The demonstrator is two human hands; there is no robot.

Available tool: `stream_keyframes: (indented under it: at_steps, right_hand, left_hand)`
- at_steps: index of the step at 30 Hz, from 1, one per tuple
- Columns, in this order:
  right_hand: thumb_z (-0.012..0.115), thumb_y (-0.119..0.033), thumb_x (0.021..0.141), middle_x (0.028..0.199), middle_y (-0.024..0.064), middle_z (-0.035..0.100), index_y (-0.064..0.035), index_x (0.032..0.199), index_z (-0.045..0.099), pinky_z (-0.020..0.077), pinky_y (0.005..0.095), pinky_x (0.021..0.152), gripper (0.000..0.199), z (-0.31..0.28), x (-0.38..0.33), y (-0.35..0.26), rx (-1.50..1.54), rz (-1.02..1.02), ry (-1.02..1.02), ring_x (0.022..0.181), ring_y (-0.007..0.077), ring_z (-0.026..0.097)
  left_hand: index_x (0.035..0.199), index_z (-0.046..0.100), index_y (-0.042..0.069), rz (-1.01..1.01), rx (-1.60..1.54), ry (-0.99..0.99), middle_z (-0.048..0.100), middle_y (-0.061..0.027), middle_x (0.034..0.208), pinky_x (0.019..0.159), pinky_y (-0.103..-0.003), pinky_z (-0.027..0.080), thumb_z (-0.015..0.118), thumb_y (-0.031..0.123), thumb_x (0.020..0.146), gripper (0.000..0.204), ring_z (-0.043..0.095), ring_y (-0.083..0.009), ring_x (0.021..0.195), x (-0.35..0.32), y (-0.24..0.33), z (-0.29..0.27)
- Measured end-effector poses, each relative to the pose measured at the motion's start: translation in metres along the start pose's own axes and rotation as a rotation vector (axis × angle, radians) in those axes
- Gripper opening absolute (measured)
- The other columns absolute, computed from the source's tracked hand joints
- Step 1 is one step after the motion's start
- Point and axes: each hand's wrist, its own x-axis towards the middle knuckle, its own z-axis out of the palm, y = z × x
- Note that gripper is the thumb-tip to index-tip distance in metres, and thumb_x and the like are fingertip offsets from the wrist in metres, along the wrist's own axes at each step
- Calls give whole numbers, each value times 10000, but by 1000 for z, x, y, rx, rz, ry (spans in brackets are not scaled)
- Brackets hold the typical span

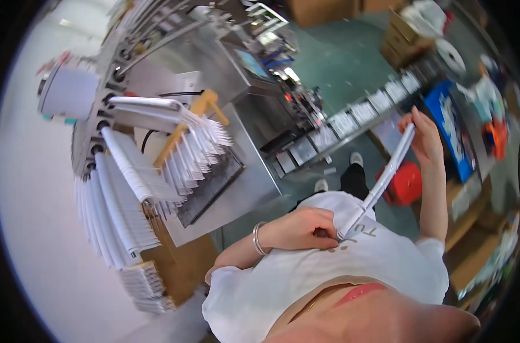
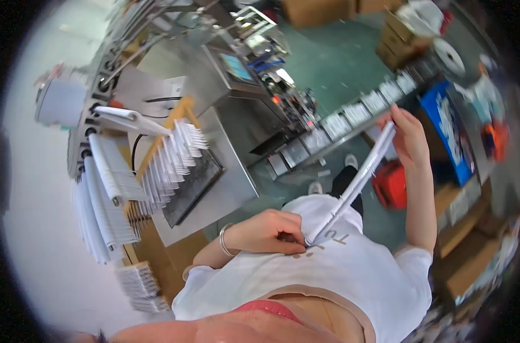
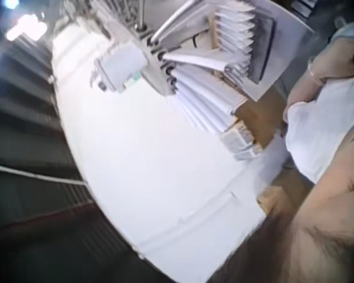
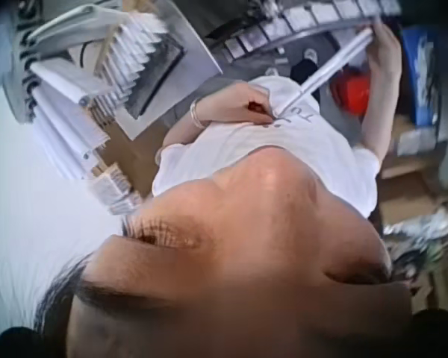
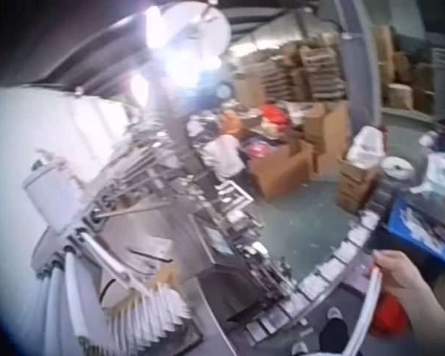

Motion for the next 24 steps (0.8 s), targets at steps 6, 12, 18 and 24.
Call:
stream_keyframes:
  at_steps: [6, 12, 18, 24]
  right_hand:
    - [491, -253, 938, 773, 51, 547, -40, 782, 546, 427, 283, 715, 269, 2, 95, -58, 18, -98, -248, 791, 170, 526]
    - [484, -226, 940, 942, 98, 577, -7, 927, 596, 386, 309, 851, 246, 48, 190, -142, -5, -496, -554, 917, 188, 513]
    - [481, -198, 944, 960, 87, 585, -7, 1011, 586, 417, 282, 832, 228, 67, 228, -187, 120, -416, -792, 857, 144, 535]
    - [581, -213, 892, 875, 28, 450, -31, 1009, 522, 354, 225, 749, 224, 72, 244, -192, -117, -373, -1163, 779, 105, 413]
  left_hand:
    - [811, 637, 26, -79, 232, 568, 577, -56, 705, 512, -237, 423, 643, 56, 784, 41, 534, -117, 577, 38, 26, -2]
    - [872, 639, 18, -49, 443, 1303, 603, -49, 751, 586, -227, 450, 635, 0, 779, 94, 563, -121, 637, 77, 39, -45]
    - [1006, 598, -34, 189, 354, 1754, 614, -48, 868, 655, -196, 462, 581, -33, 836, 171, 573, -92, 713, 106, 44, -85]
    - [1064, 569, -26, 157, 744, 1871, 627, -71, 896, 689, -207, 471, 581, -22, 843, 222, 594, -96, 764, 94, 66, -93]
